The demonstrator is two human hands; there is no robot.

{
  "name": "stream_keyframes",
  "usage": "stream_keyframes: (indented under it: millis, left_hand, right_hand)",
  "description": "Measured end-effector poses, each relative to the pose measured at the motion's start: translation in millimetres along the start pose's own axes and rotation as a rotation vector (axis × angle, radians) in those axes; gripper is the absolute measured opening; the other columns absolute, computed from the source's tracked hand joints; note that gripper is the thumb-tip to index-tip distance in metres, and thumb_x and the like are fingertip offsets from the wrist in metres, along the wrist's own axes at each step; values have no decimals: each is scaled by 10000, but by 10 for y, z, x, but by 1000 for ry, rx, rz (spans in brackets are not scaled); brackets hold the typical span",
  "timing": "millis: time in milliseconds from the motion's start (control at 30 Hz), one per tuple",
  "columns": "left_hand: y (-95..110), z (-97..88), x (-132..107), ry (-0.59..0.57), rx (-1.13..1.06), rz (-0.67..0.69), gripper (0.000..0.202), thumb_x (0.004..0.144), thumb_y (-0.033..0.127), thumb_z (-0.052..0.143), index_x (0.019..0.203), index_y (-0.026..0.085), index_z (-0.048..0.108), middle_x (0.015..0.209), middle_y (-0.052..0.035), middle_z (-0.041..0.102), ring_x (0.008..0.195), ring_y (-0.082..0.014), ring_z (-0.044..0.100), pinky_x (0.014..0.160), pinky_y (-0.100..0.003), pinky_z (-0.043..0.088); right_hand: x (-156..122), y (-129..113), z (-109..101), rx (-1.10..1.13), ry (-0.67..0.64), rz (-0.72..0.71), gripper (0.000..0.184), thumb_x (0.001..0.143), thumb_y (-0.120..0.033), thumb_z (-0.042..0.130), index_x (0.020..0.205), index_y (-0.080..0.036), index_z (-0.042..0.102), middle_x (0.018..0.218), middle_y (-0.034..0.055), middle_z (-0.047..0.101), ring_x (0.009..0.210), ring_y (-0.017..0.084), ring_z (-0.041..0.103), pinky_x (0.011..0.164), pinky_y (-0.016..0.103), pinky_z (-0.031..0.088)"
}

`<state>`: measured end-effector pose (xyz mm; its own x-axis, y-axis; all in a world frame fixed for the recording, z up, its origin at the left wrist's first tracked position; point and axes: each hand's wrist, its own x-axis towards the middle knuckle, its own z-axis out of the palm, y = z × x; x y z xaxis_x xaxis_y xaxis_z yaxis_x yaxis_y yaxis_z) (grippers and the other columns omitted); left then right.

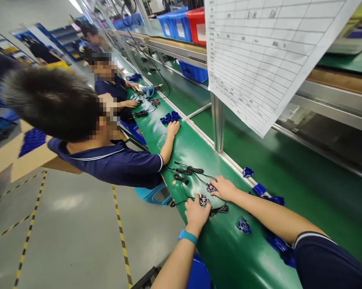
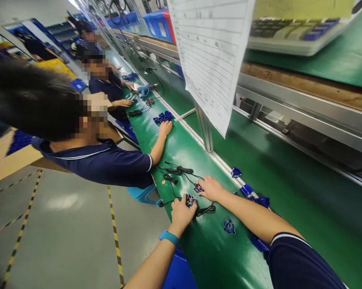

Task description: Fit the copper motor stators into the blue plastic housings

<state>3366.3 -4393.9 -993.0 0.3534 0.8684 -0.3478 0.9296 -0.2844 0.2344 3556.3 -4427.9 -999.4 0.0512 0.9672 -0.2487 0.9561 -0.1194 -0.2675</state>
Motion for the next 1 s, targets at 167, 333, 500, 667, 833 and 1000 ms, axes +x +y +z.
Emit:
stream_keyframes:
  millis: [167,333,500,667,833,1000]
  left_hand:
    - [37,52,-52,26,22,-18,695,856,618,523,1402,188,519,1173,-191,532,1162,-377,470,855,-486,484]
    - [109,47,-46,48,-20,-77,540,889,611,495,1191,187,640,1143,-178,543,1154,-374,485,825,-468,496]
    - [-53,27,-101,44,-51,-5,428,894,444,524,1245,212,608,1199,-149,558,1187,-334,480,913,-447,461]
    - [-237,23,-158,10,-24,69,454,885,469,524,1231,192,618,1213,-161,586,1195,-345,496,973,-456,444]
    - [-461,-59,-235,14,-150,86,415,880,476,544,1135,164,641,1144,-145,639,1158,-312,541,1009,-394,426]
    - [-733,-359,-339,159,-655,64,337,959,460,426,1002,184,615,1035,-112,684,990,-243,612,915,-358,468]
  right_hand:
    - [-12,-60,60,17,5,31,583,848,-590,669,1211,-145,568,1146,157,568,1098,314,515,868,394,487]
    - [-16,-168,127,-15,28,19,636,876,-420,680,1429,-209,446,1184,162,567,1109,322,534,882,405,481]
    - [55,-217,192,-6,56,17,407,875,-384,660,1213,-165,604,1150,182,593,1086,340,562,863,406,475]
    - [69,-321,114,-11,53,87,312,858,-336,652,1126,-181,614,1113,159,636,1078,329,602,878,395,469]
    - [39,-373,-38,129,98,150,298,830,-356,653,1070,-185,606,1047,134,680,996,297,654,828,367,477]
    - [33,-479,-304,641,168,248,366,783,-537,636,883,-186,615,806,72,686,757,241,667,673,333,489]
